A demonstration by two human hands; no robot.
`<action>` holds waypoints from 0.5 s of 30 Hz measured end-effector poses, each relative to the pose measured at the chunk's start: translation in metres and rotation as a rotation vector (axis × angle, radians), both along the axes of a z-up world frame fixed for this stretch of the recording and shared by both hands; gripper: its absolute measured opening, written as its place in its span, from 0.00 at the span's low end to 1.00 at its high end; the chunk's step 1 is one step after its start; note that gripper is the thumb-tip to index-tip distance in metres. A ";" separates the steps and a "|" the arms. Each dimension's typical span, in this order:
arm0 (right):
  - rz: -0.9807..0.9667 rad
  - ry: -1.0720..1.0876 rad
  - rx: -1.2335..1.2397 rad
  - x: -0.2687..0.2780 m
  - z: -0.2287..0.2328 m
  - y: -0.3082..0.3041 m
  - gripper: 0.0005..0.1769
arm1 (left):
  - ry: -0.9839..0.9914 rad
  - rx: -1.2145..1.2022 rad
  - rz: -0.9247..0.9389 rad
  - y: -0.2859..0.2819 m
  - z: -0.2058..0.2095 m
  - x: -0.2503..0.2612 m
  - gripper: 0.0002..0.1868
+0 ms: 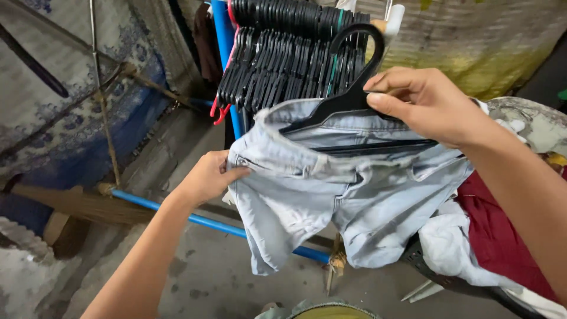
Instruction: The person picks up clothing items from a pile, places each on a hanger, and hangs them on a metal drying rack. They handle a dark blue t-shirt, a black and white patterned top, a brown t-shirt, light blue jeans, and a maroon hoodie, spacing them along the rack.
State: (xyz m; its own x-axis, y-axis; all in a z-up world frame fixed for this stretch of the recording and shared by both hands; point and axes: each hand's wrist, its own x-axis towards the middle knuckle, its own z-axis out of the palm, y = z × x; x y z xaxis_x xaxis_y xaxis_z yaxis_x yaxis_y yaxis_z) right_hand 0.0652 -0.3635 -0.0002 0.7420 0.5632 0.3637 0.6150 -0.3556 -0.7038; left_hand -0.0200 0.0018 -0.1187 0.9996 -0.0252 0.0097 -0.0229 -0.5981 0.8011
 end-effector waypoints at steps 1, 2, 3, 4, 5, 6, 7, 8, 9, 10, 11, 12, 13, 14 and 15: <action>-0.023 -0.017 -0.021 -0.003 0.004 -0.002 0.07 | 0.020 0.019 0.063 -0.003 0.000 -0.003 0.07; -0.015 -0.016 -0.024 -0.002 0.005 -0.003 0.07 | 0.021 0.016 0.070 -0.010 0.005 -0.008 0.07; -0.019 -0.011 -0.027 -0.001 0.005 -0.005 0.07 | 0.060 -0.077 0.082 -0.016 0.010 -0.014 0.07; -0.021 -0.004 -0.031 0.000 0.005 -0.006 0.07 | 0.099 -0.171 0.095 -0.023 0.015 -0.019 0.07; -0.011 -0.002 -0.034 0.003 0.002 -0.008 0.07 | 0.101 -0.174 0.105 -0.024 0.016 -0.020 0.07; 0.027 0.006 -0.006 0.006 -0.001 -0.009 0.07 | -0.040 -0.108 0.055 -0.024 0.017 -0.022 0.12; 0.065 0.015 0.022 0.009 -0.004 -0.010 0.06 | -0.181 -0.041 0.006 -0.025 0.018 -0.024 0.18; 0.078 0.018 0.019 0.010 -0.007 -0.008 0.06 | -0.179 -0.042 0.019 -0.033 0.027 -0.027 0.18; 0.106 -0.002 0.017 0.011 -0.009 -0.006 0.06 | -0.255 -0.005 0.009 -0.040 0.037 -0.030 0.19; 0.134 -0.022 0.018 0.010 -0.012 -0.002 0.06 | -0.330 0.036 -0.001 -0.047 0.047 -0.033 0.20; 0.146 -0.020 0.018 0.003 -0.008 0.004 0.06 | -0.328 0.037 0.011 -0.048 0.050 -0.036 0.20; 0.113 -0.009 -0.040 -0.005 -0.003 0.010 0.07 | -0.267 0.036 0.029 -0.050 0.055 -0.038 0.15; 0.080 0.002 -0.097 -0.013 0.001 0.015 0.08 | -0.206 0.035 0.046 -0.052 0.059 -0.039 0.10; 0.084 0.003 -0.099 -0.019 0.006 0.018 0.08 | -0.205 0.033 0.051 -0.051 0.061 -0.046 0.10; 0.091 0.040 -0.123 -0.025 0.010 0.021 0.08 | -0.167 -0.030 0.083 -0.051 0.062 -0.053 0.11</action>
